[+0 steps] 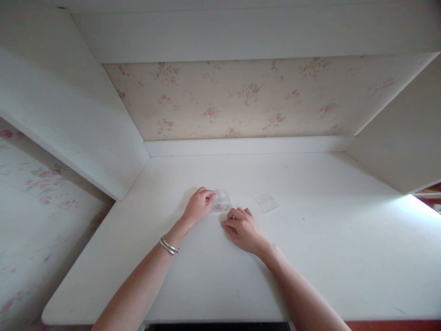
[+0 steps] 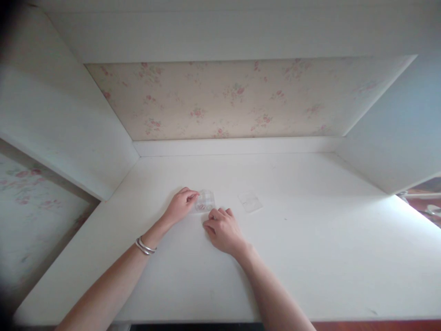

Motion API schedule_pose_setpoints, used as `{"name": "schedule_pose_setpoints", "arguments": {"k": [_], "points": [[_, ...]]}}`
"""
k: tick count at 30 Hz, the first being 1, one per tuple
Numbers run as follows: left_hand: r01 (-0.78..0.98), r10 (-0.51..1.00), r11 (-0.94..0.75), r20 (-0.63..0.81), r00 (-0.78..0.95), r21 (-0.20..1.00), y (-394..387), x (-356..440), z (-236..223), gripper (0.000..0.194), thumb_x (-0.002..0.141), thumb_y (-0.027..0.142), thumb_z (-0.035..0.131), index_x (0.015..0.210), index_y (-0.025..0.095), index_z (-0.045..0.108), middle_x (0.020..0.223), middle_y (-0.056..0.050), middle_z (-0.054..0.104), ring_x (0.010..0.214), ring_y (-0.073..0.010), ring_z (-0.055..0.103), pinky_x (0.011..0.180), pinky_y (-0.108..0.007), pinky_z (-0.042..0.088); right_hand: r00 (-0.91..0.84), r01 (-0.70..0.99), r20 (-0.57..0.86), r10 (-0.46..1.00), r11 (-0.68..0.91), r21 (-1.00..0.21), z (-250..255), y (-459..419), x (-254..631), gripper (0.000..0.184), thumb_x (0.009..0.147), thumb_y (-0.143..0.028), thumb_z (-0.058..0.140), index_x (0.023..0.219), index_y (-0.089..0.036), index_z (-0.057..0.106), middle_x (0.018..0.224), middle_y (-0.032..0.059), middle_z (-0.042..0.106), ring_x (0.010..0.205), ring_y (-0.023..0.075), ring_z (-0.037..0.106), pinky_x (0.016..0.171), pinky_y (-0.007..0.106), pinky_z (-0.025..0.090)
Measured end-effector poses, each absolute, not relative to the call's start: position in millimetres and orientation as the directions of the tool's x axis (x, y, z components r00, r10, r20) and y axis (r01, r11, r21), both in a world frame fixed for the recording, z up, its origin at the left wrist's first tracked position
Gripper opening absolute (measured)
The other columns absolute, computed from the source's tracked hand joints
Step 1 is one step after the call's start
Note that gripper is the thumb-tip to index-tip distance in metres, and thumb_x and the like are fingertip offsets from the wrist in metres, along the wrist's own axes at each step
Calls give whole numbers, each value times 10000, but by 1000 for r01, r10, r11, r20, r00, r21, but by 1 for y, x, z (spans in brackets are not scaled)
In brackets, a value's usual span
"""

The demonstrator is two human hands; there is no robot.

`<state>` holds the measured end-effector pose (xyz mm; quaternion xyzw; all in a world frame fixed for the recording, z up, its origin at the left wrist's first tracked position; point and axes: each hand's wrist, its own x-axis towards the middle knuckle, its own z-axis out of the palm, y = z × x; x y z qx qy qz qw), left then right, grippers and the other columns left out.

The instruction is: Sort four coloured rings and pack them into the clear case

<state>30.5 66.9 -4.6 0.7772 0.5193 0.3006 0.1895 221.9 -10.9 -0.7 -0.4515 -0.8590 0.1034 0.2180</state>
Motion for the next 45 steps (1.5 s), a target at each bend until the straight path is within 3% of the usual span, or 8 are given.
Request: {"name": "schedule_pose_setpoints", "arguments": {"k": [4, 8, 16, 29, 32, 39, 45], "points": [[650, 933, -360, 276, 232, 670, 47, 20, 1, 247, 899, 280, 438, 943, 189, 664, 901, -42, 616, 783, -132, 580, 726, -241, 473, -502, 715, 288, 815, 579, -392, -2, -11, 221, 183, 858, -166, 511, 794, -237, 667, 849, 16, 582, 813, 150, 487, 746, 312, 288], [631, 931, -360, 220, 292, 687, 23, 17, 3, 259, 909, 305, 431, 957, 195, 660, 890, -42, 615, 780, -135, 578, 736, -250, 471, -450, 692, 311, 837, 547, -472, -6, -8, 222, 180, 886, -208, 493, 858, -241, 667, 890, 24, 584, 838, 147, 514, 767, 302, 324], [680, 890, -425, 138, 435, 598, -1, 29, -8, 217, 873, 325, 513, 1011, 235, 654, 980, -32, 599, 826, -144, 599, 795, -258, 471, -117, 582, 379, 918, 372, -723, -18, 14, 222, 217, 894, -329, 492, 879, -213, 674, 859, 44, 559, 807, 157, 549, 731, 290, 435], [706, 838, -532, 168, 520, 468, -6, 32, -11, 231, 906, 260, 455, 841, 212, 671, 889, -29, 588, 771, -145, 575, 743, -283, 440, -169, 705, 353, 920, 363, -609, -11, 68, 186, 199, 872, -313, 506, 877, -262, 698, 872, 13, 589, 805, 136, 572, 759, 287, 429], [707, 839, -530, 169, 517, 468, -5, 32, -14, 234, 910, 256, 445, 843, 208, 665, 896, -30, 588, 772, -147, 575, 741, -286, 434, -160, 694, 339, 927, 350, -629, -9, 70, 191, 207, 872, -320, 502, 871, -261, 700, 866, 6, 600, 786, 128, 577, 757, 281, 427], [691, 853, -503, 169, 494, 519, -5, 32, -14, 190, 901, 258, 470, 855, 205, 646, 919, -25, 580, 781, -142, 568, 744, -278, 433, -61, 627, 336, 940, 298, -720, -9, 43, 228, 238, 864, -380, 515, 869, -236, 705, 816, 22, 606, 693, 136, 548, 619, 270, 416], [603, 890, -429, 203, 408, 673, 0, 31, -14, 172, 903, 270, 471, 871, 191, 619, 909, -28, 533, 761, -120, 551, 714, -240, 452, -84, 588, 251, 964, 251, -769, -21, 9, 245, 251, 878, -373, 502, 852, -226, 704, 803, 30, 604, 685, 138, 545, 590, 262, 410]]}}
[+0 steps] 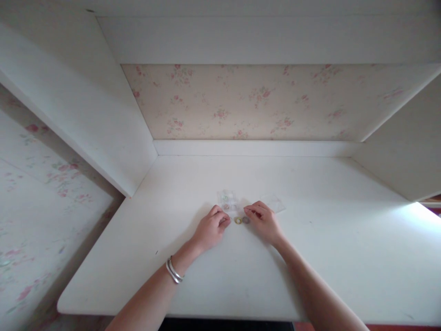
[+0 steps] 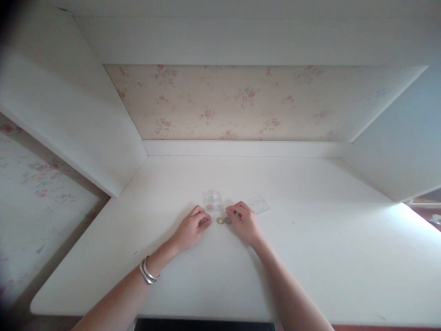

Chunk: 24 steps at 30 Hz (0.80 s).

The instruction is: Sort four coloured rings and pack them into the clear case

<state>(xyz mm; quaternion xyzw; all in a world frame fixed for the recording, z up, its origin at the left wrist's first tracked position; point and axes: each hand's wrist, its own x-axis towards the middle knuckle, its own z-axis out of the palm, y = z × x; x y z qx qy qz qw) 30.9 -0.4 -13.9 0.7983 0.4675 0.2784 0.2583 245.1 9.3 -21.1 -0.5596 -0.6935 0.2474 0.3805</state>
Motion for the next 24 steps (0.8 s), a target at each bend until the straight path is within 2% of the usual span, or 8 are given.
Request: {"name": "schedule_pose_setpoints", "arguments": {"k": [3, 8, 12, 16, 21, 24], "points": [[578, 901, -426, 268, 341, 696, 8, 31, -9, 186, 906, 294, 469, 875, 186, 617, 908, -33, 522, 803, -131, 543, 759, -253, 455, -102, 582, 254, 962, 265, -769, -21, 3, 248, 254, 883, -366, 497, 851, -223, 704, 801, 30, 602, 673, 131, 544, 593, 257, 414], [663, 903, -424, 347, 255, 616, 34, 33, -3, 160, 899, 261, 473, 896, 186, 615, 912, -32, 516, 846, -145, 544, 817, -286, 448, -102, 578, 309, 946, 309, -755, -16, 6, 256, 251, 887, -360, 489, 874, -230, 704, 814, 35, 602, 655, 127, 534, 586, 260, 413], [733, 903, -412, 351, 249, 541, 59, 37, -9, 142, 880, 238, 489, 880, 185, 621, 912, -32, 517, 826, -148, 555, 811, -291, 454, -85, 578, 314, 946, 303, -758, -15, 7, 261, 246, 881, -358, 496, 860, -230, 705, 801, 33, 598, 629, 120, 522, 581, 260, 408], [767, 907, -401, 337, 254, 501, 75, 41, -14, 148, 872, 229, 490, 855, 189, 632, 909, -31, 527, 834, -153, 566, 822, -294, 451, -152, 558, 312, 938, 342, -756, -14, 3, 259, 206, 876, -325, 516, 858, -233, 699, 821, 26, 596, 648, 111, 532, 605, 248, 415], [767, 907, -407, 317, 277, 495, 78, 40, -16, 183, 882, 249, 476, 860, 190, 648, 891, -31, 540, 820, -151, 571, 809, -292, 454, -271, 569, 323, 907, 421, -706, -14, -1, 254, 165, 867, -267, 537, 860, -245, 700, 821, 21, 598, 722, 123, 551, 644, 242, 420], [735, 904, -417, 329, 274, 535, 77, 37, -13, 189, 882, 248, 476, 877, 184, 654, 878, -34, 548, 824, -149, 566, 799, -286, 456, -282, 575, 325, 903, 430, -696, -16, 0, 253, 159, 867, -256, 539, 857, -247, 697, 813, 15, 598, 710, 120, 548, 651, 244, 417]]}}
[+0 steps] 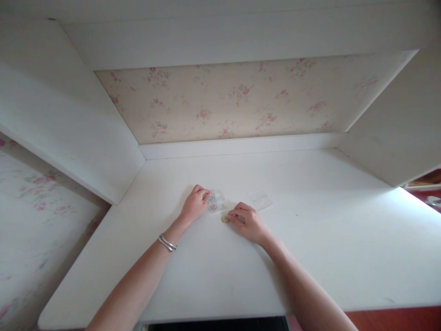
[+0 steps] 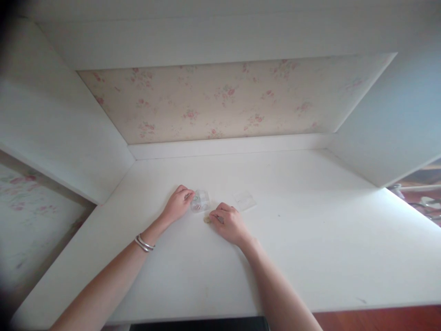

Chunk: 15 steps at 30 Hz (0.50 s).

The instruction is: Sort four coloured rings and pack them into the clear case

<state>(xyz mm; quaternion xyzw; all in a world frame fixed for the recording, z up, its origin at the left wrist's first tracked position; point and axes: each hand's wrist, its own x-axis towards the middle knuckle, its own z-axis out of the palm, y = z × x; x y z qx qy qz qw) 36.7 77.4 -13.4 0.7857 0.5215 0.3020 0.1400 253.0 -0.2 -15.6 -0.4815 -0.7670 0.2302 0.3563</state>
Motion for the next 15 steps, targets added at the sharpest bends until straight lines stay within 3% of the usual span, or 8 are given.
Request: {"name": "schedule_pose_setpoints", "arguments": {"k": [5, 10, 15], "points": [[687, 907, -396, 376, 189, 610, 62, 31, -1, 201, 890, 282, 474, 892, 179, 646, 887, -39, 565, 804, -145, 556, 762, -273, 459, -291, 581, 362, 885, 464, -669, -17, 0, 253, 150, 863, -275, 547, 866, -246, 694, 808, 20, 597, 720, 129, 548, 686, 265, 409], [630, 917, -395, 330, 224, 668, 25, 31, 3, 208, 907, 312, 456, 917, 195, 627, 893, -33, 574, 765, -131, 554, 699, -249, 465, -398, 642, 352, 847, 532, -552, -15, -3, 250, 112, 812, -265, 607, 886, -272, 691, 854, 19, 589, 785, 144, 551, 744, 296, 380], [663, 895, -445, 317, 314, 602, 3, 33, -4, 195, 914, 269, 447, 985, 218, 621, 928, -37, 569, 870, -145, 570, 813, -270, 467, -412, 684, 327, 851, 526, -506, -17, -3, 246, 103, 799, -268, 625, 876, -272, 693, 881, 22, 573, 801, 143, 550, 753, 302, 364]]}}
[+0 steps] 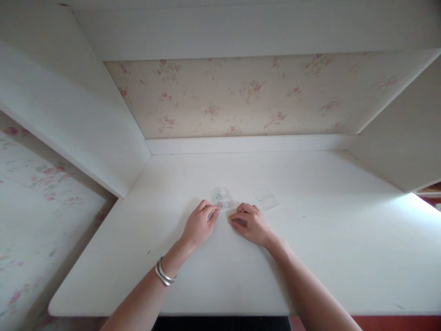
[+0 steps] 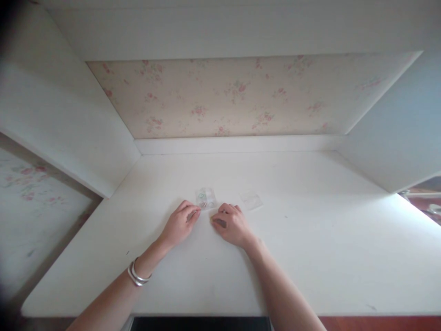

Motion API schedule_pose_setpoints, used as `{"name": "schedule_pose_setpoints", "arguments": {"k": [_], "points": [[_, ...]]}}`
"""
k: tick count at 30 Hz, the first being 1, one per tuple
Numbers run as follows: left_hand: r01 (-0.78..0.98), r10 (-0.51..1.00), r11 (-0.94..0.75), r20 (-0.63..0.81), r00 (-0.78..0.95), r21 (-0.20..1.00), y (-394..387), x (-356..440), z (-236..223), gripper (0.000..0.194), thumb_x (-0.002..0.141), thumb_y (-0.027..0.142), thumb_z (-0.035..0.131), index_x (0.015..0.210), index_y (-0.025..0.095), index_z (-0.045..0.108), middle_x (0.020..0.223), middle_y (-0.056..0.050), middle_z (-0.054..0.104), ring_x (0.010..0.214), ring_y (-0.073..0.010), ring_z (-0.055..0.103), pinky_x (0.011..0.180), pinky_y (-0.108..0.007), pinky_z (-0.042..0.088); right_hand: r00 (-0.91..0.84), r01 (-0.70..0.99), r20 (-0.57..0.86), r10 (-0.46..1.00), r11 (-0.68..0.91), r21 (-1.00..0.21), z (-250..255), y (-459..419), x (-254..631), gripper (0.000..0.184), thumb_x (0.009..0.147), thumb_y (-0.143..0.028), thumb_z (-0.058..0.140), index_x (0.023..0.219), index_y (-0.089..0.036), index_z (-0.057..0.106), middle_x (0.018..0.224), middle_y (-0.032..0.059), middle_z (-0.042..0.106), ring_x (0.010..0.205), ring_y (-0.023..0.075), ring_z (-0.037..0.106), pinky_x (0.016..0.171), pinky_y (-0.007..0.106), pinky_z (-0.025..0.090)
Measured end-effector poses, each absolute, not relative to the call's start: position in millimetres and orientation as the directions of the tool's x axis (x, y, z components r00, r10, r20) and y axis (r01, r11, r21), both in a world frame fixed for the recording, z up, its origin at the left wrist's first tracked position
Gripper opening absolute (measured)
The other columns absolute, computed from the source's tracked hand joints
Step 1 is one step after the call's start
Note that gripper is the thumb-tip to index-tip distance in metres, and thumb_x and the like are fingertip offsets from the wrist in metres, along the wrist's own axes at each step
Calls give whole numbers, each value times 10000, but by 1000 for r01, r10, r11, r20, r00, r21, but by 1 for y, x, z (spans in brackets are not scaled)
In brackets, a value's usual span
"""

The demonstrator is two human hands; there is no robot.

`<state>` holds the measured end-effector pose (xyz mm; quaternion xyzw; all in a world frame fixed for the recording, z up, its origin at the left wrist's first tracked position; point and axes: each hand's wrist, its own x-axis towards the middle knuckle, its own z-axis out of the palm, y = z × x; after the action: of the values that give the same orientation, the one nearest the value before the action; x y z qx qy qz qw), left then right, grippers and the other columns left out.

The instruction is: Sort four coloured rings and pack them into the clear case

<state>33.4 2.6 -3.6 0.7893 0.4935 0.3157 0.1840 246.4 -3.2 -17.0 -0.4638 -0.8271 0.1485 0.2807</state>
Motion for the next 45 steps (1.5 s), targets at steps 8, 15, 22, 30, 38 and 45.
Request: {"name": "schedule_pose_setpoints", "arguments": {"k": [8, 15, 22, 30, 38, 45], "points": [[764, 868, -483, 348, 354, 427, 6, 38, -13, 272, 898, 219, 472, 1141, 248, 590, 971, -51, 543, 877, -155, 555, 789, -283, 488, -432, 688, 330, 839, 543, -482, -20, -2, 244, 149, 842, -241, 561, 873, -268, 705, 857, 25, 571, 791, 136, 546, 759, 297, 359], [726, 864, -491, 375, 336, 480, 9, 38, -19, 244, 915, 195, 441, 1052, 241, 638, 988, -48, 566, 890, -149, 559, 794, -284, 490, -376, 646, 351, 858, 514, -564, -23, -1, 245, 169, 852, -299, 554, 853, -266, 720, 842, 30, 576, 745, 133, 548, 752, 309, 380], [711, 865, -494, 369, 341, 500, 6, 34, -17, 247, 899, 170, 462, 1056, 240, 641, 981, -50, 569, 896, -160, 554, 809, -304, 478, -180, 473, 307, 935, 355, -806, -17, 4, 240, 219, 843, -394, 563, 846, -240, 718, 810, 39, 561, 725, 148, 538, 647, 280, 430], [753, 839, -534, 346, 419, 383, -13, 48, -8, 205, 891, 179, 474, 969, 233, 656, 896, -54, 539, 824, -169, 522, 762, -327, 453, 17, 472, 259, 966, 221, -853, -24, 41, 228, 246, 813, -420, 575, 851, -231, 728, 798, 40, 579, 695, 151, 541, 624, 283, 429], [743, 808, -584, 315, 497, 327, -19, 59, -8, 183, 893, 247, 486, 930, 223, 664, 899, -63, 542, 841, -194, 511, 767, -368, 451, 24, 480, 243, 970, 202, -854, -30, 52, 227, 243, 827, -411, 553, 899, -256, 725, 828, 35, 585, 722, 148, 549, 664, 292, 440], [735, 819, -571, 308, 483, 365, -16, 61, -11, 157, 888, 252, 502, 907, 216, 654, 899, -54, 554, 845, -191, 531, 783, -363, 455, 107, 416, 243, 964, 179, -892, -34, 44, 242, 297, 815, -468, 553, 847, -219, 712, 831, 50, 606, 684, 157, 538, 621, 300, 434]]}}
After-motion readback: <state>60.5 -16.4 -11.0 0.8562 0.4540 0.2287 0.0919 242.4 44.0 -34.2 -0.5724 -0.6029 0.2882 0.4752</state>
